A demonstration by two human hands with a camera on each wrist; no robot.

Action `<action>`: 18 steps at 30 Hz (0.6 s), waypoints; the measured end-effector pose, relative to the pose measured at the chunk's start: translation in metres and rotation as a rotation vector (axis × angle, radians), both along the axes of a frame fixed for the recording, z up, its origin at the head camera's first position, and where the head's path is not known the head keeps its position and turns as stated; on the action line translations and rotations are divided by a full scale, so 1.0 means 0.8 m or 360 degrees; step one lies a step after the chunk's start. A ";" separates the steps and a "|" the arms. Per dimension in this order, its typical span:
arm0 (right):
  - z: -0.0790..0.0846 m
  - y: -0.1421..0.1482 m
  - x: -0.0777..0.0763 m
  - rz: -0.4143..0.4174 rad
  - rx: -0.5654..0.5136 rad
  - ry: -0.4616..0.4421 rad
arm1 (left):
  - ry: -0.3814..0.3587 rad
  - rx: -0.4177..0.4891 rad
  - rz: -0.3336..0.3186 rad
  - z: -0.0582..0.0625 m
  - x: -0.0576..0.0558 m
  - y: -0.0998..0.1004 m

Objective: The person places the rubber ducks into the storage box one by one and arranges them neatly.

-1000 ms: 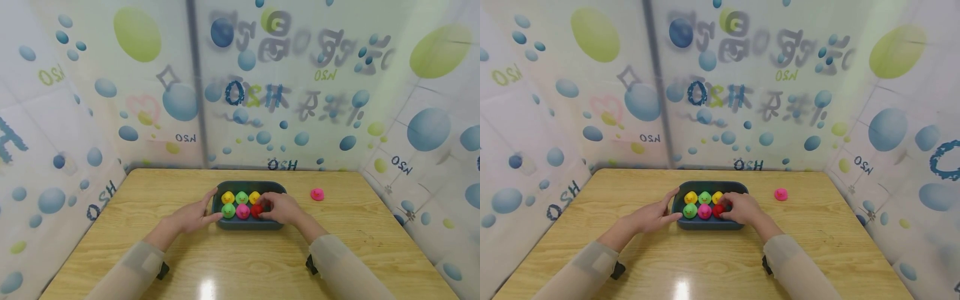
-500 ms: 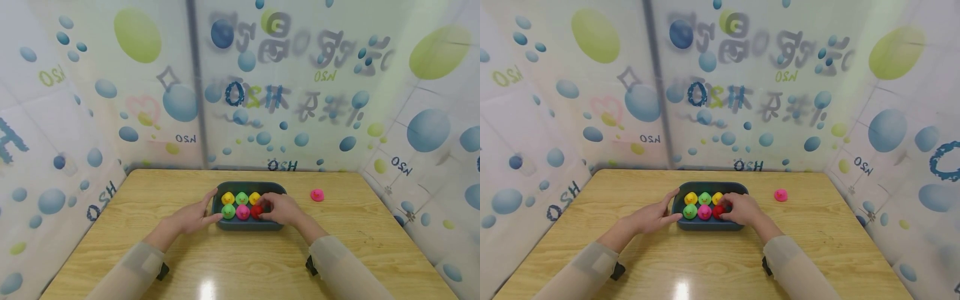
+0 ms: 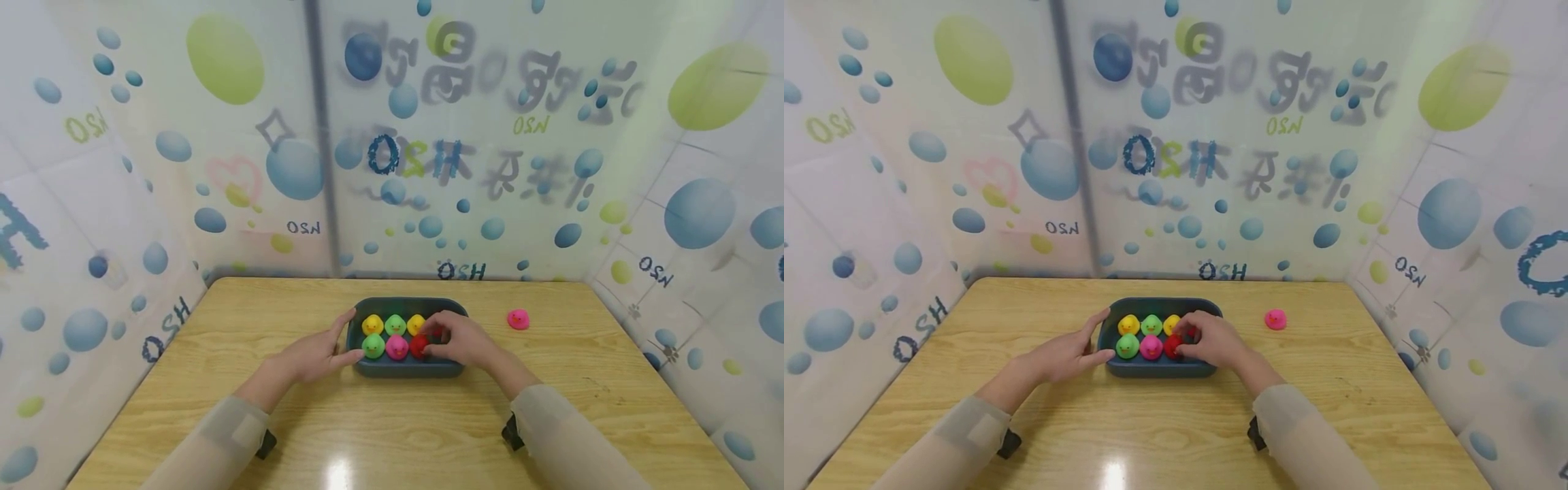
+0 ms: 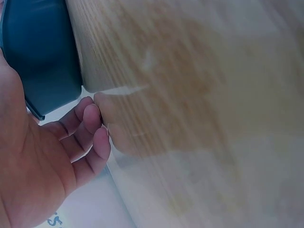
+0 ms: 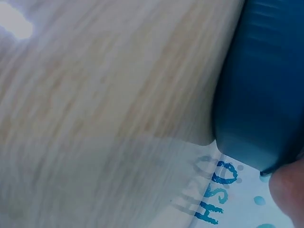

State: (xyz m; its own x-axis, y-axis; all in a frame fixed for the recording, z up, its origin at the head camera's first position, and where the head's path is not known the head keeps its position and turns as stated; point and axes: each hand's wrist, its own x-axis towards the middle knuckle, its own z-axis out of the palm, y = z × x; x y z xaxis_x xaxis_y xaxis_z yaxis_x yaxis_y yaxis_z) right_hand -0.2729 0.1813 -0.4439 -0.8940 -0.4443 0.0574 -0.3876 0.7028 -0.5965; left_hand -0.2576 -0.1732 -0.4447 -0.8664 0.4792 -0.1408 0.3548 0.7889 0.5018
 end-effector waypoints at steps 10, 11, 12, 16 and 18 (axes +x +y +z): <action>0.010 0.040 -0.001 -0.0178 -0.0252 0.0199 | 0.0011 -0.0027 0.0022 -0.005 -0.001 0.000; 0.012 0.047 -0.002 -0.0213 -0.0249 0.0210 | 0.0011 -0.0029 0.0022 -0.005 -0.001 0.000; 0.014 0.055 -0.002 -0.0249 -0.0242 0.0222 | 0.0011 -0.0029 0.0022 -0.005 -0.002 0.000; 0.018 0.089 -0.006 -0.0351 -0.0194 0.0224 | 0.0016 -0.0037 0.0017 -0.006 -0.002 -0.001; 0.018 0.108 -0.009 -0.0381 -0.0180 0.0210 | 0.0024 -0.0041 0.0015 -0.007 -0.002 -0.001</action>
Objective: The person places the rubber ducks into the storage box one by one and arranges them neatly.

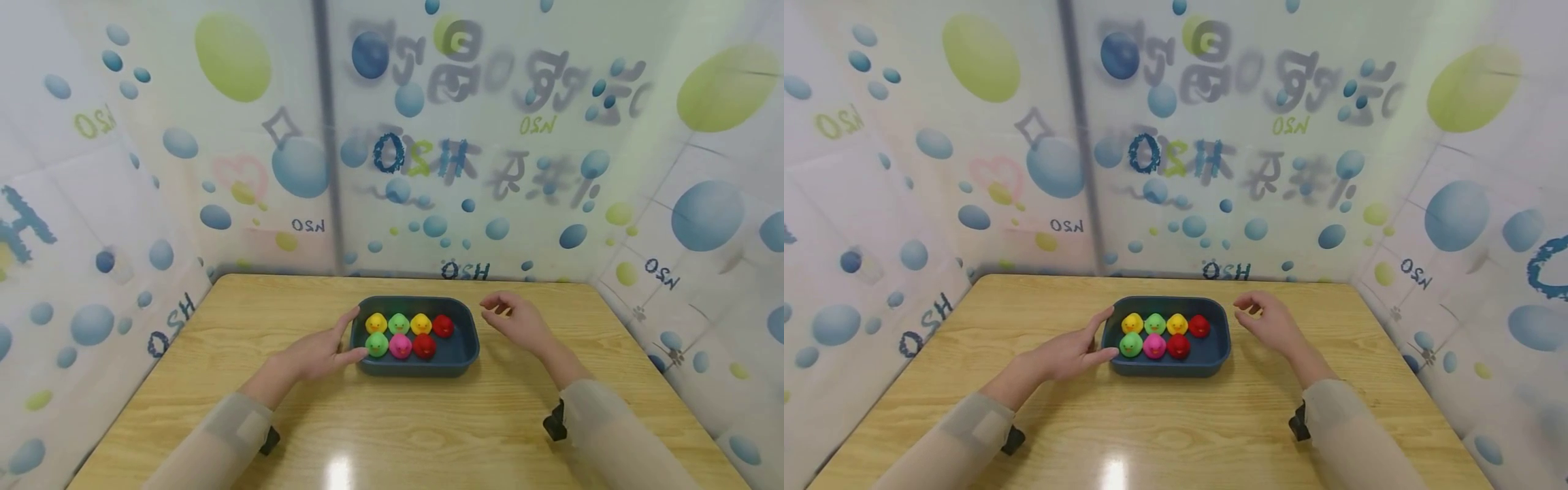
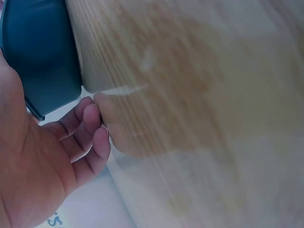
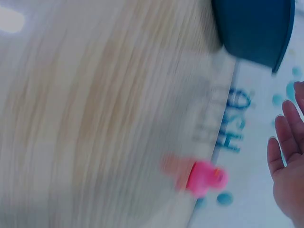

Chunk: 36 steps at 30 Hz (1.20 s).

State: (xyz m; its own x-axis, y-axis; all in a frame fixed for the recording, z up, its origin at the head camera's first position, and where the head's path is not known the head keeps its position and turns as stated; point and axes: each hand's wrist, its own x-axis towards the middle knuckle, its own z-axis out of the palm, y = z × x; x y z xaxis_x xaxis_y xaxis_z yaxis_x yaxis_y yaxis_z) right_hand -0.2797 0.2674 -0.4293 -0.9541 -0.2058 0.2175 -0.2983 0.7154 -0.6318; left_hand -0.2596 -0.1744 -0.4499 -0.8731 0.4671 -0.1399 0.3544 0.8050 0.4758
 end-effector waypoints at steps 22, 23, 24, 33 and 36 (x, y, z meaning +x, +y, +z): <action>-0.029 0.101 -0.009 -0.0129 0.0125 -0.0380 | 0.0003 -0.0002 0.0000 -0.001 0.000 -0.002; -0.029 0.102 -0.009 -0.0121 0.0124 -0.0396 | 0.0002 -0.0003 0.0000 -0.001 0.000 -0.002; -0.029 0.103 -0.009 -0.0124 0.0123 -0.0410 | 0.0005 -0.0002 -0.0003 -0.002 0.000 -0.002; -0.029 0.099 -0.004 -0.0151 0.0148 -0.0374 | -0.0002 -0.0005 0.0007 -0.002 -0.001 0.000; -0.029 0.097 -0.002 -0.0158 0.0147 -0.0362 | -0.0004 -0.0010 0.0009 -0.001 0.000 0.000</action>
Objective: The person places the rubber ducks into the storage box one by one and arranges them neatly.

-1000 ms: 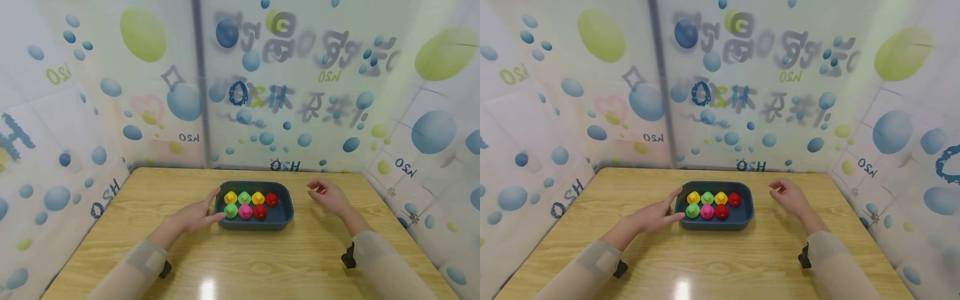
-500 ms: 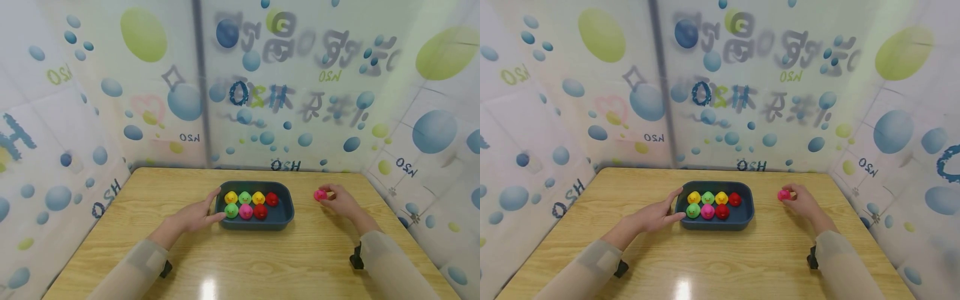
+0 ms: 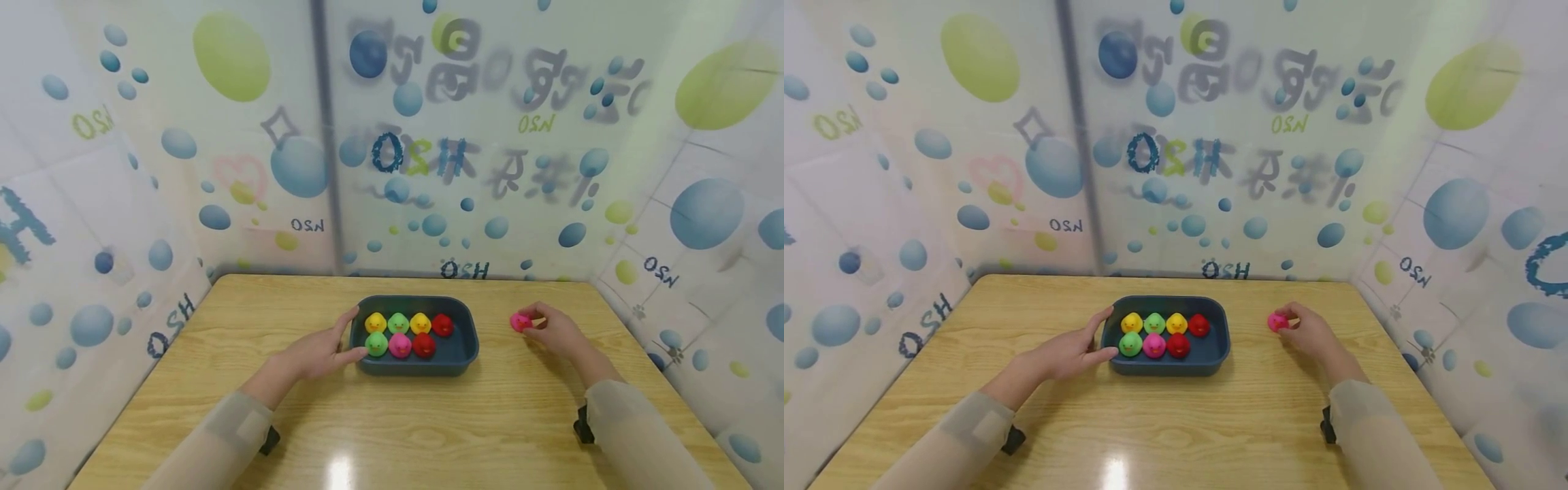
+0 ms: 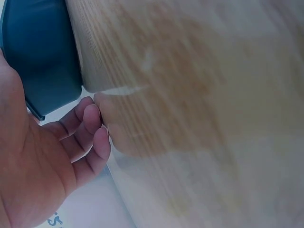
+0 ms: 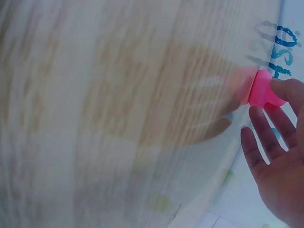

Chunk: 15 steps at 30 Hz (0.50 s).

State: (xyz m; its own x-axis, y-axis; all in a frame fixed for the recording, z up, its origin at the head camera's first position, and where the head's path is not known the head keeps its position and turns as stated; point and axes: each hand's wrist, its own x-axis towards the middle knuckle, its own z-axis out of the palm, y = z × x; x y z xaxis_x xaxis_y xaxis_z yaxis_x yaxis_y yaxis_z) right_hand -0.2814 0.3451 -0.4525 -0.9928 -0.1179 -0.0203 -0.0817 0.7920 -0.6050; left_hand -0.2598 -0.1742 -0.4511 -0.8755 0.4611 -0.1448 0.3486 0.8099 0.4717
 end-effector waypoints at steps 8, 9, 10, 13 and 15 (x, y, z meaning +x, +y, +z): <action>0.000 -0.003 0.002 -0.0025 -0.0007 -0.0031 | 0.0003 -0.0006 0.0002 0.000 -0.002 -0.002; 0.000 -0.004 0.002 -0.0024 -0.0008 -0.0029 | 0.0002 -0.0007 0.0003 0.000 -0.002 -0.002; 0.000 -0.004 0.003 -0.0026 -0.0005 -0.0028 | 0.0002 -0.0008 0.0004 0.000 -0.001 -0.002; 0.001 -0.004 0.005 -0.0034 -0.0002 -0.0032 | 0.0002 -0.0007 0.0003 0.001 -0.001 -0.001; 0.001 -0.004 0.007 -0.0034 0.0004 -0.0029 | 0.0004 -0.0006 -0.0001 0.001 -0.001 -0.001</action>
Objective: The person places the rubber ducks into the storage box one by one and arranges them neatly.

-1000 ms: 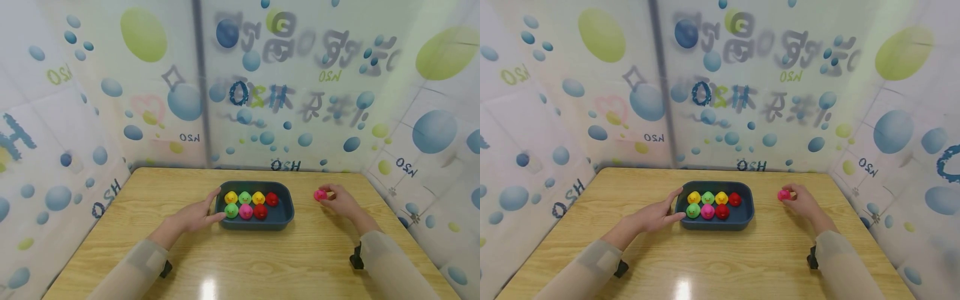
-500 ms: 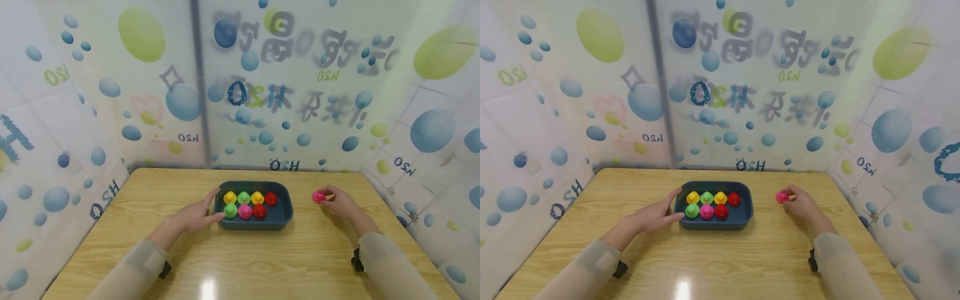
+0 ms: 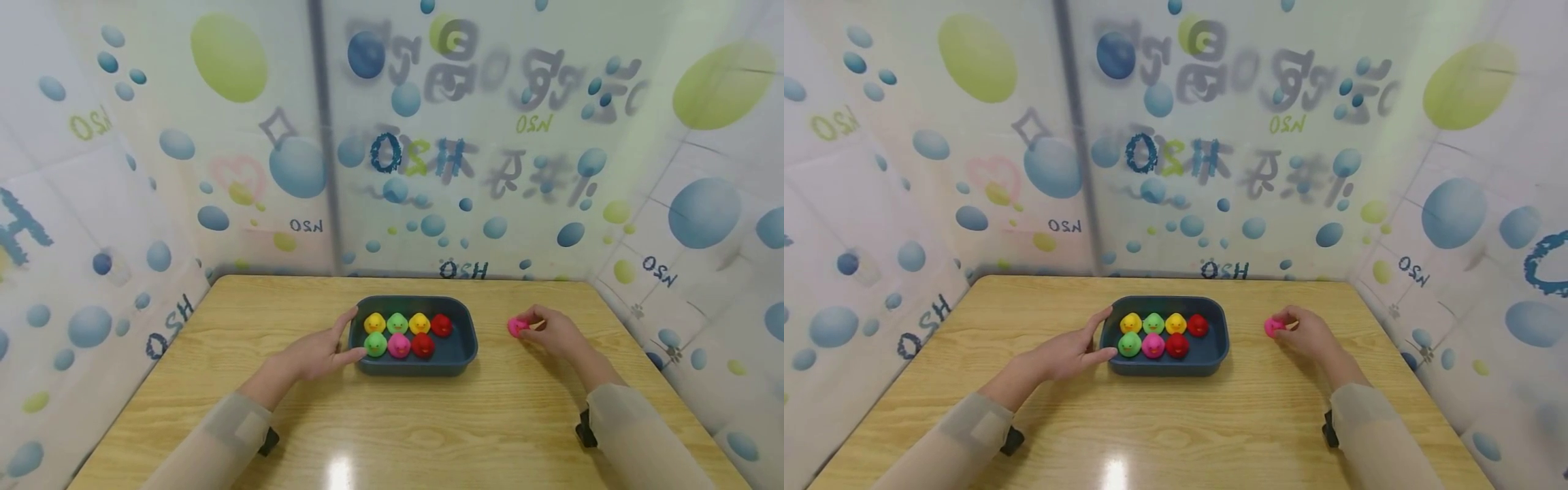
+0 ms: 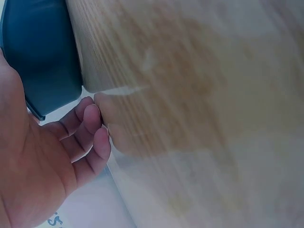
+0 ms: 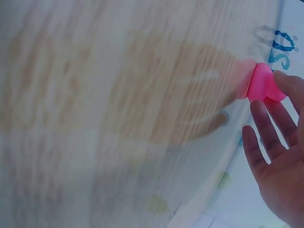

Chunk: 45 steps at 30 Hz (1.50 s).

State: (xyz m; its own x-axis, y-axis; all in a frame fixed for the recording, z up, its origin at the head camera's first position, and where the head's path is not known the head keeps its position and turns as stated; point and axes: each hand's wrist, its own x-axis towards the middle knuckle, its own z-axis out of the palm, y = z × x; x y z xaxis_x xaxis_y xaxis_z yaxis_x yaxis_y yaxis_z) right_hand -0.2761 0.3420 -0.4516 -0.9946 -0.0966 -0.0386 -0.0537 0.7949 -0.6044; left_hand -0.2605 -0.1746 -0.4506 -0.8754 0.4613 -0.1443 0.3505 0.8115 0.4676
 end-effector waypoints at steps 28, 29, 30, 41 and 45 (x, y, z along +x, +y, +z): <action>0.024 -0.028 0.047 0.0216 -0.0049 0.0366 | -0.0011 0.0010 -0.0006 -0.002 0.002 0.002; 0.027 -0.031 0.048 0.0231 -0.0059 0.0378 | -0.0012 0.0010 -0.0007 -0.002 0.002 0.002; 0.030 -0.034 0.049 0.0243 -0.0070 0.0390 | -0.0011 0.0007 -0.0007 -0.002 0.002 0.002; 0.051 -0.074 0.055 0.0356 -0.0163 0.0417 | 0.0002 0.0006 -0.0016 0.002 0.003 0.001; 0.055 -0.086 0.056 0.0396 -0.0208 0.0423 | 0.0007 0.0009 -0.0023 0.003 0.002 0.000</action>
